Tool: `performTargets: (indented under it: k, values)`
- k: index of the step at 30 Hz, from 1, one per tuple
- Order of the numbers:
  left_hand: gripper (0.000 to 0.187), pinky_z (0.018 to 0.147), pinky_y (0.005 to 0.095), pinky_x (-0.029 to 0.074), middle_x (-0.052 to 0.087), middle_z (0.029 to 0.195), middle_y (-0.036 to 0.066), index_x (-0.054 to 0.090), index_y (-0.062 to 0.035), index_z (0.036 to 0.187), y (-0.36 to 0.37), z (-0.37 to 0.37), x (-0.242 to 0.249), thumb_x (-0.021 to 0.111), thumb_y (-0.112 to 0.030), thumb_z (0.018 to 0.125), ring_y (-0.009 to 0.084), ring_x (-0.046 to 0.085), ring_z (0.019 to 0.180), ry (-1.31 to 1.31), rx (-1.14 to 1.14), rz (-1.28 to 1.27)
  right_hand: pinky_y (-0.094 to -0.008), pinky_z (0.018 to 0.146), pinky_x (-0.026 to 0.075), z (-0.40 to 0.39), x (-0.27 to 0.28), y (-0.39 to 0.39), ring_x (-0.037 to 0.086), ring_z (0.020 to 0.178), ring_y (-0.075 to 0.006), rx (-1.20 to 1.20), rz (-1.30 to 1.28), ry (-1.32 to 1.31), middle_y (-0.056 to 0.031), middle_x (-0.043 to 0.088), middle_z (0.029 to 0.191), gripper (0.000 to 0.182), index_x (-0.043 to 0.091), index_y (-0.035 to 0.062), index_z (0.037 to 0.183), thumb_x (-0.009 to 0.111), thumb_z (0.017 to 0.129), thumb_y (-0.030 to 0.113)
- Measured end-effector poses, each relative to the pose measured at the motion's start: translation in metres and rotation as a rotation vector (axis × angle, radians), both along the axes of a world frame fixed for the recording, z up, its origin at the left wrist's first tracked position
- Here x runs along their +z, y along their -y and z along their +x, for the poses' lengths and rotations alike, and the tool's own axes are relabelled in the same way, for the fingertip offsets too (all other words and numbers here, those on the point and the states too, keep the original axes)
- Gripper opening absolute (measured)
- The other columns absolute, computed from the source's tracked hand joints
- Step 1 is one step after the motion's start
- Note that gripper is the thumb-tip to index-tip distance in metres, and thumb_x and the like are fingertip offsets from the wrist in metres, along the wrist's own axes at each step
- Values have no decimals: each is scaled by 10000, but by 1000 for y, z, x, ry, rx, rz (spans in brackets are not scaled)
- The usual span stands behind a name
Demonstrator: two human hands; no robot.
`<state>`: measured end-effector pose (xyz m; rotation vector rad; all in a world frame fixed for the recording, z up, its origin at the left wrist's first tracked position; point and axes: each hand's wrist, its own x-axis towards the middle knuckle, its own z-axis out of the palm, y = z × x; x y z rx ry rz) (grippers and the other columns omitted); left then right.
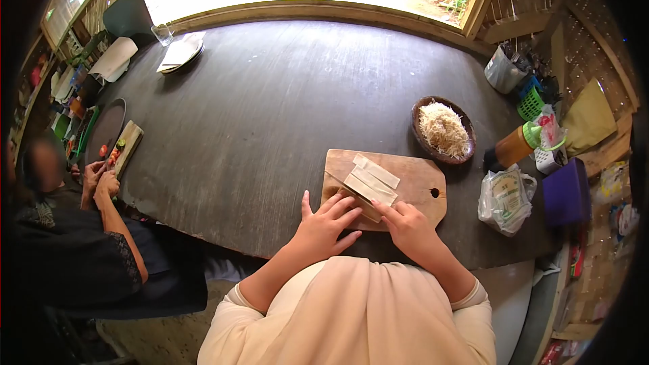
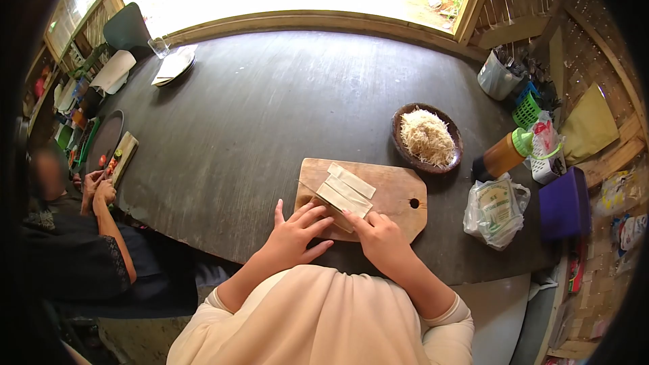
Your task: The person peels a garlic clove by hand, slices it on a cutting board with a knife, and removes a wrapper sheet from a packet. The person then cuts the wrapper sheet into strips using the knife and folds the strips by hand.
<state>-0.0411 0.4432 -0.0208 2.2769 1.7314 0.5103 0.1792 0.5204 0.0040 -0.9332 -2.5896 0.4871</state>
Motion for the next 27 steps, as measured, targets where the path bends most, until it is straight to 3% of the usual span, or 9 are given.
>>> performTargets:
  k: [11,18,21,27]
  values:
    - [524,998,787,114,401,1444,43,474,-248,1403,0,3,-8,553,-452,926,229,344,1389,-80,6,17,-411,747,516,1,13,-5,612,837,-332,55,-142,-5,-150,599,895,439,577,147,1319,623,888,80]
    - [516,999,777,114,375,1470,41,472,-230,1406,0,4,-8,520,-456,945,209,281,1422,-90,-1,-14,-411,760,519,3,9,-8,621,847,-335,94,-166,-30,-153,623,919,433,578,148,1321,603,896,70]
    - [513,995,778,118,361,1467,44,476,-257,1401,0,3,-12,517,-482,942,216,262,1427,-114,-4,-14,-410,746,521,3,7,-9,622,833,-327,101,-152,-36,-145,622,903,430,580,147,1318,609,894,81]
    - [525,968,802,118,241,1501,121,412,-406,1427,3,4,-23,504,-555,932,308,119,1457,-178,-94,13,-410,755,516,4,6,-12,619,834,-333,108,-187,-63,-149,623,904,447,576,131,1319,614,880,53]
